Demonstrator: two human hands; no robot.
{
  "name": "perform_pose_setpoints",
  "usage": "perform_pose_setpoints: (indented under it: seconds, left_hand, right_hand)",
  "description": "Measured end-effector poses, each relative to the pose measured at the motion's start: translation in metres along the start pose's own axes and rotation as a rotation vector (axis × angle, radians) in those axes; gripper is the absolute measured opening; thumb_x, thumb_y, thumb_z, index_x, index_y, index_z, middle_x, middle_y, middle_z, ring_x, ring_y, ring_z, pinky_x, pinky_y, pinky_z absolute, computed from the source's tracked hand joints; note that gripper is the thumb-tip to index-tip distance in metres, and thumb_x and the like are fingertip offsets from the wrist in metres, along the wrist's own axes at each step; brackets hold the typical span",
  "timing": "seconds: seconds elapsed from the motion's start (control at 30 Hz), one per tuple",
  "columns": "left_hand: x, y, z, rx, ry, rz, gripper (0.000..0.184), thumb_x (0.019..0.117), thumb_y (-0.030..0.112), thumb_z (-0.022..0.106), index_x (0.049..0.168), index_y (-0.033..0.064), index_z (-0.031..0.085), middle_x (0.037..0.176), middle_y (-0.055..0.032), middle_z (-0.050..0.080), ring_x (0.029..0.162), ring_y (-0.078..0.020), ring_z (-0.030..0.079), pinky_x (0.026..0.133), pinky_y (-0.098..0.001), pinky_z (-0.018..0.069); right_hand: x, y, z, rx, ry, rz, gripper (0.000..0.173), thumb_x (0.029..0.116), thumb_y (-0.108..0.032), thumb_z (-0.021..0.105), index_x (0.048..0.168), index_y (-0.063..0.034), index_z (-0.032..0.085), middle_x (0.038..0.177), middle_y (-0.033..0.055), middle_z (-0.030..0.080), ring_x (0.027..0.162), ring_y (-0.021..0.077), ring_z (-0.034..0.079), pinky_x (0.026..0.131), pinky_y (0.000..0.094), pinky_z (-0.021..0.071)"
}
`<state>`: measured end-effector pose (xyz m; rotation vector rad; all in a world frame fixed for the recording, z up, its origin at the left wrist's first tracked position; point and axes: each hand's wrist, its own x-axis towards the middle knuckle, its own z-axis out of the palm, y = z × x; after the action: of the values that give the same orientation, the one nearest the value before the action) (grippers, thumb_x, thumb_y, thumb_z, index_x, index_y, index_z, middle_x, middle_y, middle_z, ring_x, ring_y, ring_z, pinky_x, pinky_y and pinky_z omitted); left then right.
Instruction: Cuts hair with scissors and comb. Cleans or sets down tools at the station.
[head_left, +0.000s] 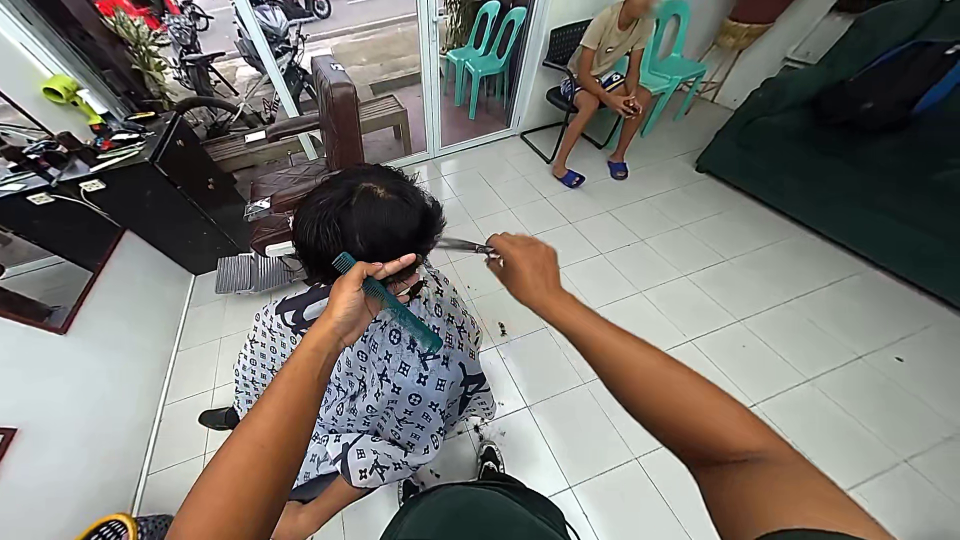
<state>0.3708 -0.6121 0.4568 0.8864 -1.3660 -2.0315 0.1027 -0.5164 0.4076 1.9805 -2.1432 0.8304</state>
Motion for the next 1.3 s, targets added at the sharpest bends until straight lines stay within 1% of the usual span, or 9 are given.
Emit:
perform_pose_setpoints:
  seconds: [0.03,0.1,0.3,0.53,0.73,0.87,1.0,1.13,1.3]
  left_hand:
    - [0.0,0.001,-0.001,-0.013,-0.008,-0.01,0.056,0.1093,0.023,0.017,0.13,-0.001,0.063,0.138,-0.0143,0.065,0.114,-0.0256,0.07,0.095,-0.0404,0.0563]
    - [0.001,0.001,-0.002,-0.033,-0.017,-0.017,0.056,0.1093,0.024,0.017,0.133,-0.0012,0.062,0.138,-0.0151,0.065,0.115,-0.0257,0.069,0.097,-0.0404,0.055]
    - [0.001,0.003,-0.001,-0.048,-0.017,-0.025,0.055,0.1089,0.025,0.018,0.133,-0.0002,0.061,0.139,-0.0147,0.064,0.117,-0.0261,0.068,0.096,-0.0403,0.055]
    - [0.001,0.002,-0.003,-0.017,-0.053,-0.011,0.058,0.1083,0.024,0.016,0.137,-0.0005,0.059,0.142,-0.0147,0.061,0.121,-0.0276,0.066,0.101,-0.0426,0.0529]
    - [0.004,0.003,-0.004,-0.038,-0.06,-0.027,0.056,0.1084,0.025,0.017,0.135,0.0003,0.06,0.142,-0.0141,0.062,0.12,-0.0268,0.066,0.099,-0.0415,0.0534]
    - [0.003,0.004,-0.005,-0.043,-0.06,-0.028,0.056,0.1085,0.024,0.018,0.135,-0.0009,0.06,0.143,-0.016,0.061,0.122,-0.0294,0.066,0.101,-0.0432,0.0538]
    - [0.003,0.006,-0.005,-0.017,-0.071,-0.03,0.057,0.1075,0.025,0.018,0.135,0.0007,0.061,0.14,-0.0131,0.063,0.118,-0.0261,0.067,0.099,-0.0425,0.0534]
    - [0.003,0.006,-0.006,-0.035,-0.058,-0.026,0.056,0.1085,0.025,0.018,0.131,0.0009,0.064,0.14,-0.0139,0.064,0.117,-0.0264,0.068,0.097,-0.0403,0.0545]
    - [0.003,0.007,-0.004,-0.017,-0.044,-0.027,0.055,0.1087,0.024,0.019,0.133,0.0015,0.063,0.139,-0.0123,0.064,0.117,-0.0237,0.068,0.099,-0.0389,0.0535]
  right_hand:
    - [0.004,0.008,-0.003,-0.117,0.061,-0.11,0.01,0.0888,0.001,0.07,0.099,0.0018,0.07,0.087,0.021,0.07,0.082,0.0414,0.07,0.092,0.0644,0.0518]
    - [0.013,0.014,-0.007,-0.261,0.135,-0.275,0.005,0.0895,0.004,0.067,0.094,0.0013,0.068,0.085,0.0187,0.07,0.081,0.0387,0.071,0.102,0.0633,0.0475]
    - [0.031,-0.021,0.003,-0.318,0.278,-0.481,0.009,0.0954,0.004,0.059,0.093,-0.0012,0.067,0.083,0.0148,0.069,0.081,0.034,0.071,0.105,0.0573,0.0482]
    - [0.016,-0.011,0.003,-0.335,0.265,-0.486,0.013,0.0948,0.007,0.057,0.098,-0.0011,0.067,0.087,0.0156,0.071,0.078,0.0335,0.071,0.095,0.053,0.0543]
    - [0.021,-0.013,0.007,-0.366,0.299,-0.455,0.009,0.0974,0.0,0.059,0.096,-0.0025,0.068,0.086,0.0139,0.07,0.081,0.0327,0.071,0.102,0.0535,0.05]
    - [0.023,-0.025,0.015,-0.343,0.286,-0.49,0.011,0.0964,0.004,0.057,0.095,-0.0026,0.066,0.085,0.0133,0.069,0.078,0.0311,0.07,0.099,0.0517,0.0522]
    - [0.014,-0.003,0.009,-0.306,0.285,-0.48,0.014,0.096,0.005,0.057,0.099,-0.0017,0.068,0.091,0.0157,0.072,0.082,0.0335,0.072,0.097,0.0536,0.0534]
    - [0.017,0.016,-0.002,-0.416,0.292,-0.382,0.012,0.0976,0.004,0.056,0.098,-0.0021,0.066,0.088,0.015,0.071,0.079,0.0331,0.071,0.098,0.054,0.0515]
    - [0.023,-0.003,0.006,-0.39,0.323,-0.426,0.012,0.0973,0.002,0.057,0.094,-0.0027,0.067,0.086,0.014,0.071,0.078,0.0323,0.071,0.097,0.0526,0.0523]
